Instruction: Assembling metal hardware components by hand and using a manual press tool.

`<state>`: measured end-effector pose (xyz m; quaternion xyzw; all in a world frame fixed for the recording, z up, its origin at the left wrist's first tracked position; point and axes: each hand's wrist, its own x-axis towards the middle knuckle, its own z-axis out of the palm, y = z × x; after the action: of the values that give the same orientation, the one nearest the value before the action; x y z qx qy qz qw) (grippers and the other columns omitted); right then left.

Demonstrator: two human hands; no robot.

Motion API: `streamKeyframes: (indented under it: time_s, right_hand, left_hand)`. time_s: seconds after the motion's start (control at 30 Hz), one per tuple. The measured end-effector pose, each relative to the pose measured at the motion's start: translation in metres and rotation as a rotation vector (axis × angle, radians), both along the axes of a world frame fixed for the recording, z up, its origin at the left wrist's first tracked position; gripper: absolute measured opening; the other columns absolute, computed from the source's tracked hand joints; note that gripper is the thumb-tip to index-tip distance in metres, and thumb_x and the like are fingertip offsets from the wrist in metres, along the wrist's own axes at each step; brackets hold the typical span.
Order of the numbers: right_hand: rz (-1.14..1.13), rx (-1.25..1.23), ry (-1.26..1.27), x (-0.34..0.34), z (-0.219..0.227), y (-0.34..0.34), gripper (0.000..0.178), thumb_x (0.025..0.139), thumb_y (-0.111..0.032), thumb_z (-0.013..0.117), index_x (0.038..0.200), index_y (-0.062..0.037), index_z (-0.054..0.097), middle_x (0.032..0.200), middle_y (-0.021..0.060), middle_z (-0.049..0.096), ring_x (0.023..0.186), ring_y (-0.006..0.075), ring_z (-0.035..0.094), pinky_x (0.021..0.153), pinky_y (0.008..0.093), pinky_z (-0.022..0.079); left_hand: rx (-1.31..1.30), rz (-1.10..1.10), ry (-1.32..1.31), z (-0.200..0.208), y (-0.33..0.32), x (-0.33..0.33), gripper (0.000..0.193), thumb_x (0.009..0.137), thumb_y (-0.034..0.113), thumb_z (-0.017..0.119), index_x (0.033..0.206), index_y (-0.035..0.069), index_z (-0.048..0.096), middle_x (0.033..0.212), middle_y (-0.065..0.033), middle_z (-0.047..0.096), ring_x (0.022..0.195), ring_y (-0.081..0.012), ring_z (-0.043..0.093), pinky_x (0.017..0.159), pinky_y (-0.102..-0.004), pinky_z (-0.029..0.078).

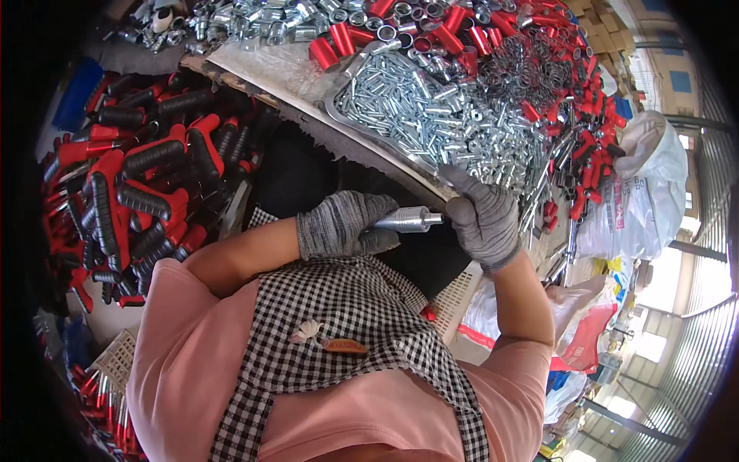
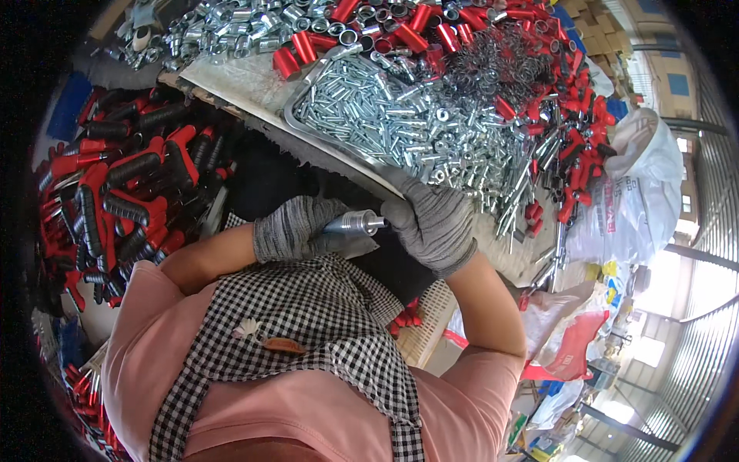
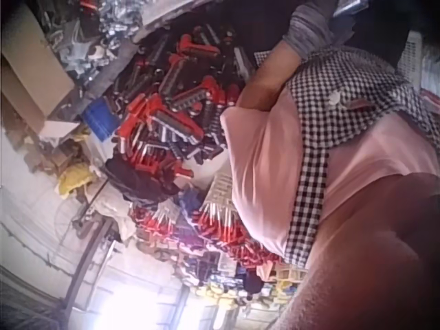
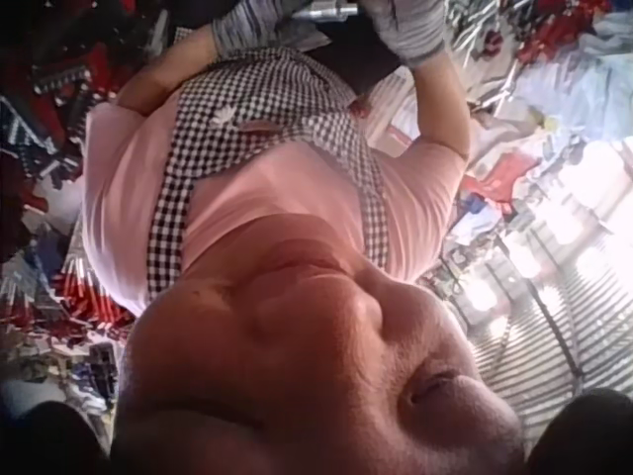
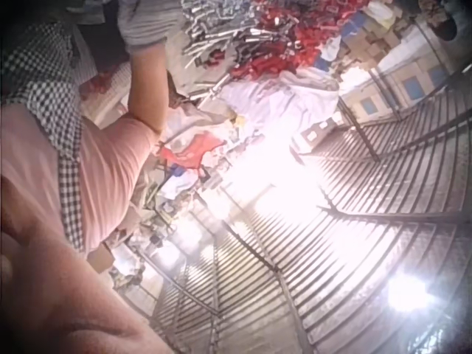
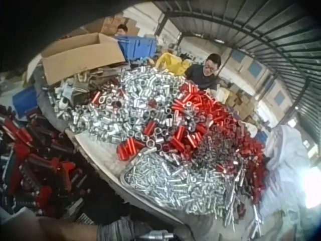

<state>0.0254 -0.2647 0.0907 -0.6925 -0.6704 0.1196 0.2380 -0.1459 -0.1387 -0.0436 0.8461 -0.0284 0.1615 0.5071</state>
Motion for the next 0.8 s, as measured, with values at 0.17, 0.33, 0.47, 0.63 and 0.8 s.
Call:
streamKeyframes:
  time_s: [0.17, 0.33, 0.47, 0.63, 0.8]
  right_hand:
    - [0.251, 0.131, -0.125, -0.011, 0.002, 0.009, 0.054, 0.067, -0.013, 0.077, 0.117, -0.0062, 0.058, 0.093, 0.0094, 0.065, 0.080, 0.0254, 0.064, 0.068, 0.0338, 0.052]
    - [0.221, -0.022, 0.043, -0.008, -0.016, -0.003, 0.048, 0.063, -0.009, 0.077, 0.108, -0.0080, 0.062, 0.101, 0.0094, 0.064, 0.086, 0.0289, 0.063, 0.072, 0.0379, 0.051]
    - [0.158, -0.039, -0.069, -0.013, -0.016, -0.004, 0.041, 0.064, -0.013, 0.078, 0.102, -0.0086, 0.063, 0.091, 0.0077, 0.065, 0.078, 0.0286, 0.063, 0.068, 0.0378, 0.050]
    - [0.106, -0.046, 0.394, -0.009, -0.043, 0.004, 0.045, 0.063, -0.027, 0.080, 0.098, -0.0055, 0.062, 0.101, 0.0104, 0.062, 0.090, 0.0255, 0.061, 0.081, 0.0375, 0.046]
    - [0.475, 0.203, 0.514, -0.035, -0.065, 0.041, 0.066, 0.059, -0.043, 0.081, 0.114, -0.0123, 0.062, 0.124, 0.0155, 0.054, 0.124, 0.0341, 0.043, 0.102, 0.0464, 0.036]
  left_hand:
    - [-0.042, -0.070, 0.086, 0.006, 0.006, 0.002, 0.042, 0.085, 0.031, 0.064, 0.117, 0.005, 0.055, 0.100, -0.0167, 0.065, 0.093, -0.0335, 0.064, 0.081, -0.0400, 0.051]
    - [-0.003, -0.040, 0.066, 0.015, 0.002, 0.000, 0.037, 0.083, 0.029, 0.065, 0.108, 0.002, 0.058, 0.094, -0.0179, 0.065, 0.085, -0.0334, 0.065, 0.075, -0.0387, 0.053]
    - [-0.009, -0.013, 0.073, 0.017, -0.001, -0.002, 0.033, 0.082, 0.027, 0.067, 0.103, 0.002, 0.060, 0.093, -0.0178, 0.065, 0.083, -0.0339, 0.065, 0.072, -0.0386, 0.053]
    - [-0.240, -0.185, 0.141, 0.022, 0.012, -0.006, 0.042, 0.078, 0.026, 0.073, 0.110, 0.004, 0.060, 0.093, -0.0117, 0.066, 0.087, -0.0267, 0.066, 0.078, -0.0369, 0.052]
    - [0.017, -0.273, -0.141, 0.015, 0.023, 0.000, 0.069, 0.071, 0.012, 0.077, 0.131, 0.006, 0.044, 0.129, -0.0096, 0.051, 0.109, -0.0200, 0.057, 0.091, -0.0336, 0.047]
